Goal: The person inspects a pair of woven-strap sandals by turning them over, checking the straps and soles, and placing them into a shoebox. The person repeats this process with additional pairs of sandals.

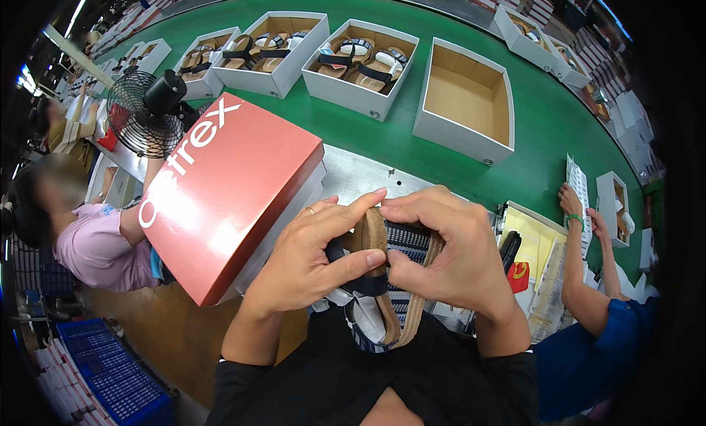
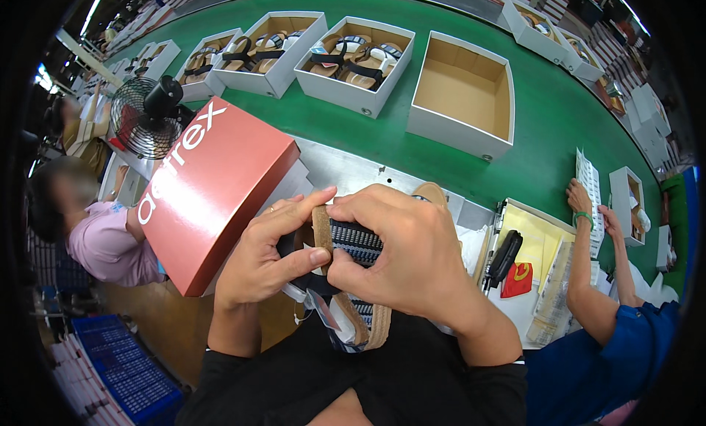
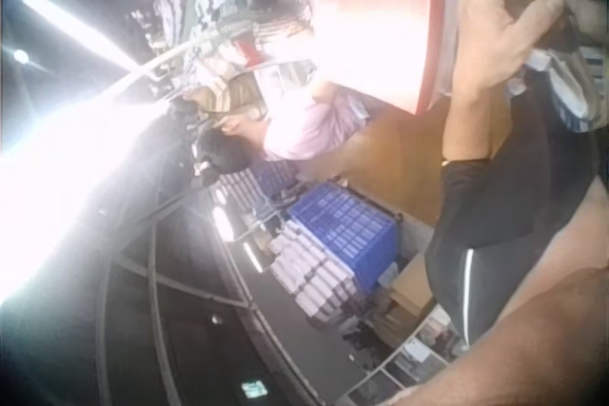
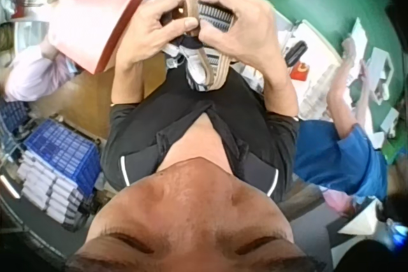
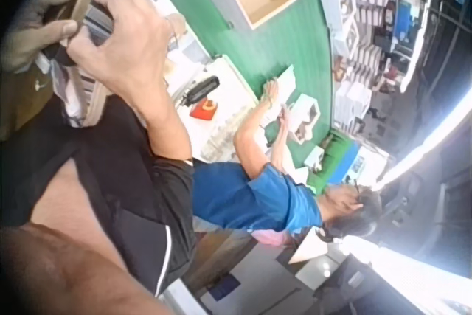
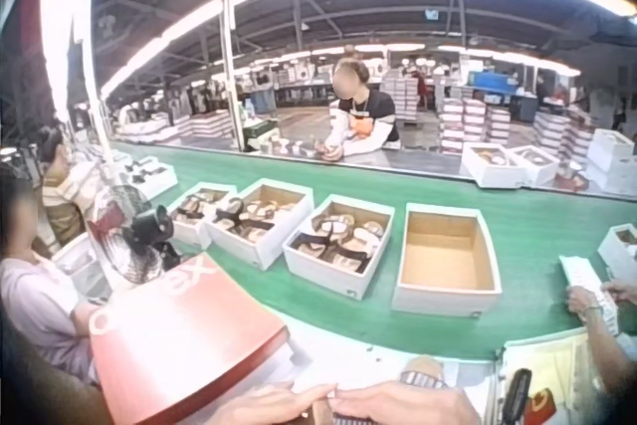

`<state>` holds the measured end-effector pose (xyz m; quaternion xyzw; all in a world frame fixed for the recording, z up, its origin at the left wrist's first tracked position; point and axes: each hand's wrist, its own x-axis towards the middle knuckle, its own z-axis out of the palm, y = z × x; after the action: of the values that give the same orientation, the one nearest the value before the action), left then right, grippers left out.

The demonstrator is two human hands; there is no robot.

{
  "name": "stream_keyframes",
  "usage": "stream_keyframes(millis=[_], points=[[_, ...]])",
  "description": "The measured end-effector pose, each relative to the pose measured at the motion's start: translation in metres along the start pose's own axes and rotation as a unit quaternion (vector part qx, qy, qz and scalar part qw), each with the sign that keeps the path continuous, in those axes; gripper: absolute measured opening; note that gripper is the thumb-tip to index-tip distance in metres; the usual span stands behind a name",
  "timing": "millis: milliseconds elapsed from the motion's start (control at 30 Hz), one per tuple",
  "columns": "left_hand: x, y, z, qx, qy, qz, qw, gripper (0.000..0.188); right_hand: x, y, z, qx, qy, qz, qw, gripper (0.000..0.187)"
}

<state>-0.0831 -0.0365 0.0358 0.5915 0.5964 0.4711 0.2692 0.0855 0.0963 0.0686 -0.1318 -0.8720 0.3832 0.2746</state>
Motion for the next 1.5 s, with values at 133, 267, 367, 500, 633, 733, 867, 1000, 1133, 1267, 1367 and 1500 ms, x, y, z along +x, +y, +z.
stream_keyframes(millis=[133, 267, 367, 500, 633, 733, 867, 1000, 1133, 1267, 1367, 1500], points=[[0.000, 0.004, 0.003, 0.027, 0.002, 0.007, 1.000, 0.064, 0.010, -0.003, -0.011, 0.015, -0.056, 0.067, 0.996, 0.029], [-0.001, 0.006, 0.005, 0.041, 0.006, 0.004, 0.999, 0.064, 0.008, -0.002, -0.009, 0.027, -0.042, 0.077, 0.996, 0.027], [-0.003, 0.003, 0.005, 0.037, 0.007, 0.006, 0.999, 0.065, 0.004, 0.005, -0.006, 0.016, -0.033, 0.049, 0.998, 0.029], [-0.004, -0.003, 0.005, 0.021, 0.019, -0.015, 0.999, 0.064, -0.004, -0.001, 0.005, -0.001, 0.005, 0.021, 1.000, 0.030], [-0.004, -0.004, 0.006, 0.015, 0.019, -0.006, 1.000, 0.063, 0.002, 0.004, 0.005, -0.001, 0.017, 0.016, 1.000, 0.023], [-0.002, -0.005, 0.005, -0.017, 0.006, -0.018, 1.000, 0.063, 0.012, 0.006, 0.005, -0.015, 0.009, 0.045, 0.999, 0.019], [-0.006, -0.008, 0.004, -0.118, 0.010, -0.040, 0.992, 0.063, 0.020, 0.015, 0.006, 0.101, -0.023, 0.157, 0.982, 0.011], [-0.016, -0.018, -0.009, -0.216, 0.024, -0.071, 0.974, 0.064, 0.001, 0.032, 0.008, 0.278, -0.051, 0.147, 0.948, 0.038], [-0.013, -0.030, -0.013, -0.095, 0.051, -0.025, 0.994, 0.062, -0.028, 0.029, 0.021, 0.299, -0.079, 0.216, 0.926, 0.054], [-0.012, -0.024, -0.015, 0.039, 0.066, -0.011, 0.997, 0.052, -0.031, 0.028, 0.023, 0.246, -0.050, 0.234, 0.939, 0.052], [-0.010, -0.013, -0.015, 0.026, 0.070, -0.021, 0.997, 0.051, -0.033, 0.028, 0.023, 0.214, -0.031, 0.192, 0.957, 0.053], [-0.006, -0.017, -0.012, -0.012, 0.080, -0.004, 0.997, 0.051, -0.035, 0.030, 0.024, 0.219, -0.007, 0.179, 0.959, 0.054]])
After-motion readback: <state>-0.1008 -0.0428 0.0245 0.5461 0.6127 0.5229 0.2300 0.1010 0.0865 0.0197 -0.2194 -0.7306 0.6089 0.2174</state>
